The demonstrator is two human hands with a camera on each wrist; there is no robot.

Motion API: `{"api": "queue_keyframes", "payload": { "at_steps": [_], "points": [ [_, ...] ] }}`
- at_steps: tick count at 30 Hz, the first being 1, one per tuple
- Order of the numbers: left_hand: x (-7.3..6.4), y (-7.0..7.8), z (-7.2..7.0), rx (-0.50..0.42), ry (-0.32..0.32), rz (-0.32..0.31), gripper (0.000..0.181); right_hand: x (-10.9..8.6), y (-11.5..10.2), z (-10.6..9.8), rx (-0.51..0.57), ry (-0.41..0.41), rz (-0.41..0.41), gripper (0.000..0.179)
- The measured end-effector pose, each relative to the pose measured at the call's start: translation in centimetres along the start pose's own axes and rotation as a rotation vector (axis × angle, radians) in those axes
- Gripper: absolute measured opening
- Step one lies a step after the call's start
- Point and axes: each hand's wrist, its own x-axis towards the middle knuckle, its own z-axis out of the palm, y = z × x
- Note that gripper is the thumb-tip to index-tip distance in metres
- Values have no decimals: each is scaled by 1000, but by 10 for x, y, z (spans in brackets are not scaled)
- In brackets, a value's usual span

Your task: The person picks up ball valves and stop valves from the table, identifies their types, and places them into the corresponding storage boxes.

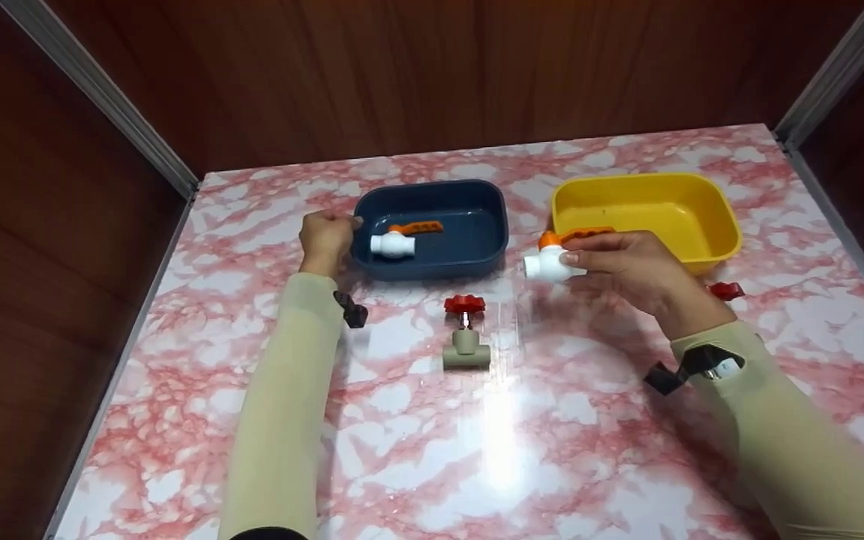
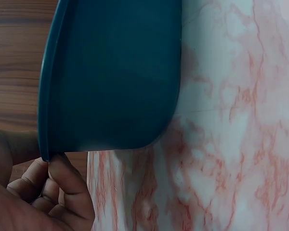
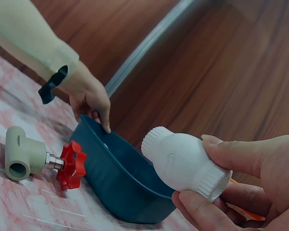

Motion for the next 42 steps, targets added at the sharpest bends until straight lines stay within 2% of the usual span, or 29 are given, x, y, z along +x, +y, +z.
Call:
{"api": "queue_keyframes", "payload": {
  "at_steps": [1,2,6,8,9,14,19,23,28,34,39,42],
  "points": [
    [1,-1,0,-11,-2,2,15,0,0,0,-9,3,5,15],
    [15,-10,3,-39,-10,4,15,0,-1,1,-16,6,10,13],
    [17,-11,4,-44,-9,-3,18,2,-3,3,-25,9,20,11],
    [16,-10,4,-37,-9,-12,19,2,-4,3,-26,10,18,14],
    [2,0,2,-13,-4,-16,18,2,-4,3,-29,11,17,15],
    [-2,4,3,-12,-20,-32,24,2,-7,4,-39,26,11,13],
    [-3,4,4,-11,-14,-31,28,1,-9,7,-42,36,23,9],
    [-2,2,4,-6,-13,-29,20,2,-9,9,-35,34,21,7],
    [-2,1,3,22,-20,-35,15,4,-8,12,-18,16,-6,17],
    [-1,0,4,13,-16,-48,13,8,-8,12,-62,31,28,5],
    [0,0,2,16,-11,-48,14,12,-9,15,-77,32,30,5],
    [-1,1,1,13,-9,-29,14,12,-11,17,-76,38,44,10]
  ]
}}
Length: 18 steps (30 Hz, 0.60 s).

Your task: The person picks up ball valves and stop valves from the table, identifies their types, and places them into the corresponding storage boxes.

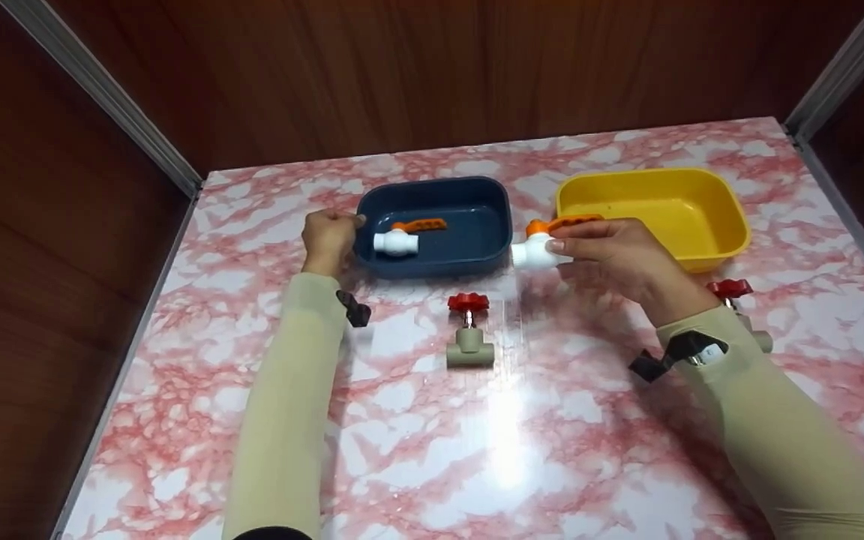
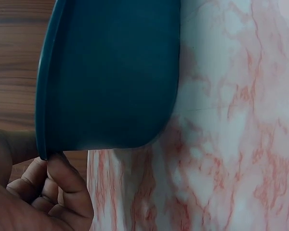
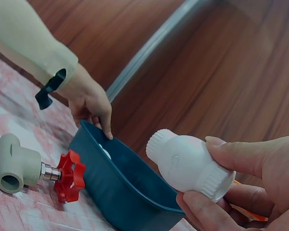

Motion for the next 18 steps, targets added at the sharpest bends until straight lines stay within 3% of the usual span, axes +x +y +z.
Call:
{"api": "queue_keyframes", "payload": {
  "at_steps": [6,12,15,17,18],
  "points": [
    [2,-1,1,-3,19,12,16,1,-5,2,-29,26,51,36],
    [7,-4,2,-22,16,6,23,3,-5,4,-50,16,50,40],
    [23,-12,5,-61,23,12,19,5,-5,4,-58,17,45,38],
    [45,-24,10,-81,24,13,16,5,-5,5,-62,20,46,40],
    [46,-24,9,-83,17,5,15,6,-5,5,-66,22,47,41]
  ]
}}
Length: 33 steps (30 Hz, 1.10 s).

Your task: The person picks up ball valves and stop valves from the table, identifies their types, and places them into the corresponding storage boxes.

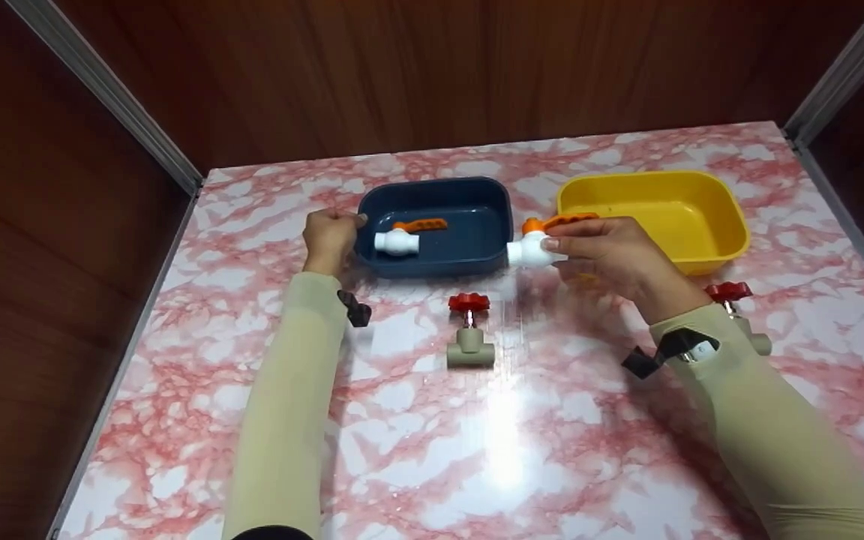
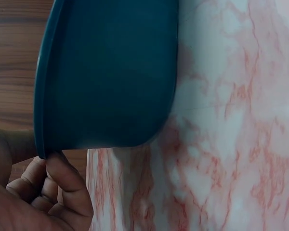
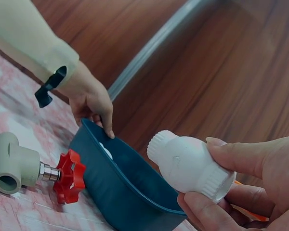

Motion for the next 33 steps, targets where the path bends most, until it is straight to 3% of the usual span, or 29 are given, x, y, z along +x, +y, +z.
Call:
{"api": "queue_keyframes", "payload": {
  "at_steps": [2,4,6,7,14,17,21,24,26,33],
  "points": [
    [18,-9,4,19,3,-2,15,1,-1,1,-1,3,5,46],
    [27,-15,6,46,13,-3,16,1,-2,2,2,6,14,49],
    [23,-12,5,71,17,4,17,2,-3,4,5,11,23,49],
    [29,-15,7,80,26,14,16,2,-3,4,6,13,26,49],
    [-5,3,-2,40,2,25,15,6,-3,8,-6,8,8,52],
    [-2,1,-1,36,9,42,14,8,-3,9,-11,9,9,53],
    [-10,4,-2,45,21,68,19,10,-4,10,1,12,23,52],
    [-34,16,-6,68,16,61,21,10,-5,12,7,13,38,52],
    [-42,20,-7,76,20,52,21,11,-5,13,6,14,53,53],
    [-46,20,-6,82,39,57,23,13,-9,18,-3,4,74,58]
  ]
}}
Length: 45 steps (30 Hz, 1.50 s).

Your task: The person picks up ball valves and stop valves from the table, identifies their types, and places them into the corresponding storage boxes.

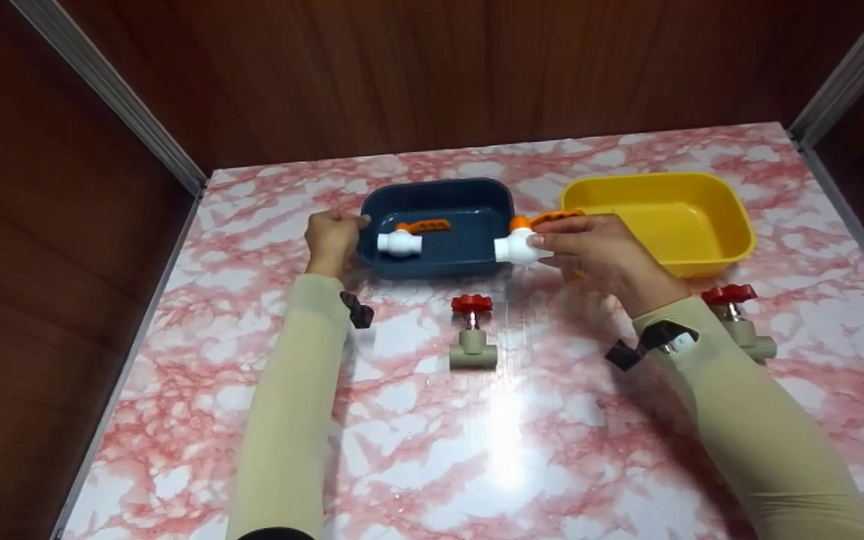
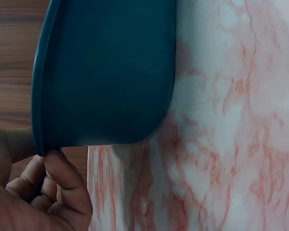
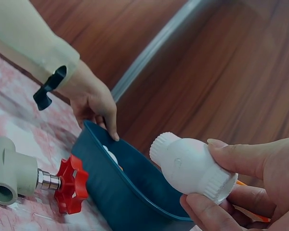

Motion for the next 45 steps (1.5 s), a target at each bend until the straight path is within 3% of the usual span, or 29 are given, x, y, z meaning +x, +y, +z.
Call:
{"api": "queue_keyframes", "payload": {
  "at_steps": [13,17,26,32,33,34,39,40,41,44,45],
  "points": [
    [1,0,-2,9,-24,-33,24,3,0,4,20,-33,-12,56],
    [1,0,-2,8,-18,-27,30,5,-1,6,27,-23,6,57],
    [-2,1,0,-39,1,-12,29,9,2,8,74,-42,-36,54],
    [1,-1,-1,-45,-7,-8,20,12,0,12,83,-20,-19,51],
    [10,-7,0,-68,-11,0,20,12,0,13,89,-18,-18,52],
    [10,-8,0,-70,-11,-2,20,13,-1,14,94,-16,-19,51],
    [9,-8,-1,-60,-9,10,18,13,-5,17,76,-11,-11,52],
    [0,-1,-2,-35,-4,7,18,13,-5,17,67,-10,-7,53],
    [0,-1,-1,-34,-4,11,18,14,-5,18,62,-9,-4,53],
    [4,-3,0,-37,-4,12,18,15,-6,19,66,-10,-5,53],
    [11,-8,1,-48,-3,17,16,15,-6,20,63,-8,-9,53]
  ]
}}
